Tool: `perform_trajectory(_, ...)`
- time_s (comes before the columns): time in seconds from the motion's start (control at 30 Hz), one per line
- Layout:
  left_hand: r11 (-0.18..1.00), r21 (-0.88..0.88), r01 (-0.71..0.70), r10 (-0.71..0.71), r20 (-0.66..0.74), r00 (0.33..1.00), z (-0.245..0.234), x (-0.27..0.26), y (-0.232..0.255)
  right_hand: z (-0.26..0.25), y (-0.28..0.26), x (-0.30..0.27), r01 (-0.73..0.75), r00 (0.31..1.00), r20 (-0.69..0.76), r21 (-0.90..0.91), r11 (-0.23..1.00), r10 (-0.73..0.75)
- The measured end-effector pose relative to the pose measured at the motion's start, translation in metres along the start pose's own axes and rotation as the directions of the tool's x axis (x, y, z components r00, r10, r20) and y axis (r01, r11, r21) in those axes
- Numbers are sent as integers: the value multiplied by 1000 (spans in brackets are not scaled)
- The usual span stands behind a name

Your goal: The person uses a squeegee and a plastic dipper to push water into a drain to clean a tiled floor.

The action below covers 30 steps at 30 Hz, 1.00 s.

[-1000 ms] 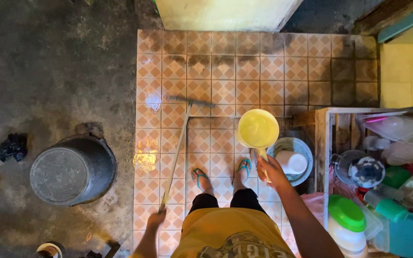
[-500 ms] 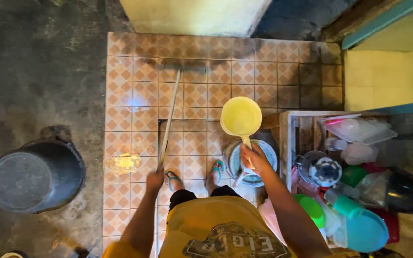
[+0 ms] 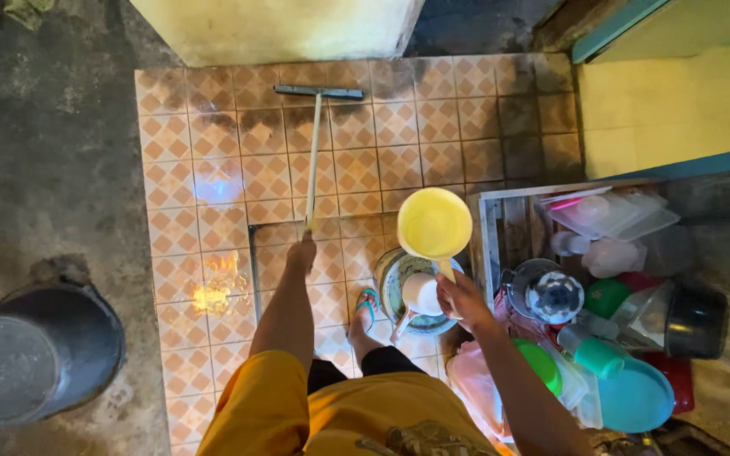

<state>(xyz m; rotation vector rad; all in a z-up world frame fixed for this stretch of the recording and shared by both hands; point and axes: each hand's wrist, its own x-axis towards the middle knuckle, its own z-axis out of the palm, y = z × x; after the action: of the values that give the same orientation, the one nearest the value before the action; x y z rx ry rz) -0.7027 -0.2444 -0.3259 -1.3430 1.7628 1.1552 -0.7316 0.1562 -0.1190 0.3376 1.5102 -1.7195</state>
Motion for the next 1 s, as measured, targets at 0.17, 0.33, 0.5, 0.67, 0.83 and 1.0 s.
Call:
perform_trajectory(0.17,887,390,-246,331,-167,929,23,-1,-172,-12,-13,-4,9,997,78,58,998,-13)
perform_trajectory(0.33,575,730,-369,522,20,852,5,-80,-315,-15,-11,-1,-41,998,58,75,996,36)
perform_trajectory(0.5,915,351,200,-184,-80,980,-13,-161,-406,-12,-11,3,-30,995,99,95,995,20)
perform_trajectory(0.67,910,357,212,-141,-216,966,-29,-215,-406,-20,-4,6,19,990,135,136,991,-37)
perform_trajectory(0.83,875,442,196,-113,-207,972,-20,-176,-335,-28,-5,7,53,982,173,130,990,-75)
perform_trajectory(1.0,842,425,-334,449,-209,869,25,-64,-179,-34,-9,-4,79,985,143,124,989,-96)
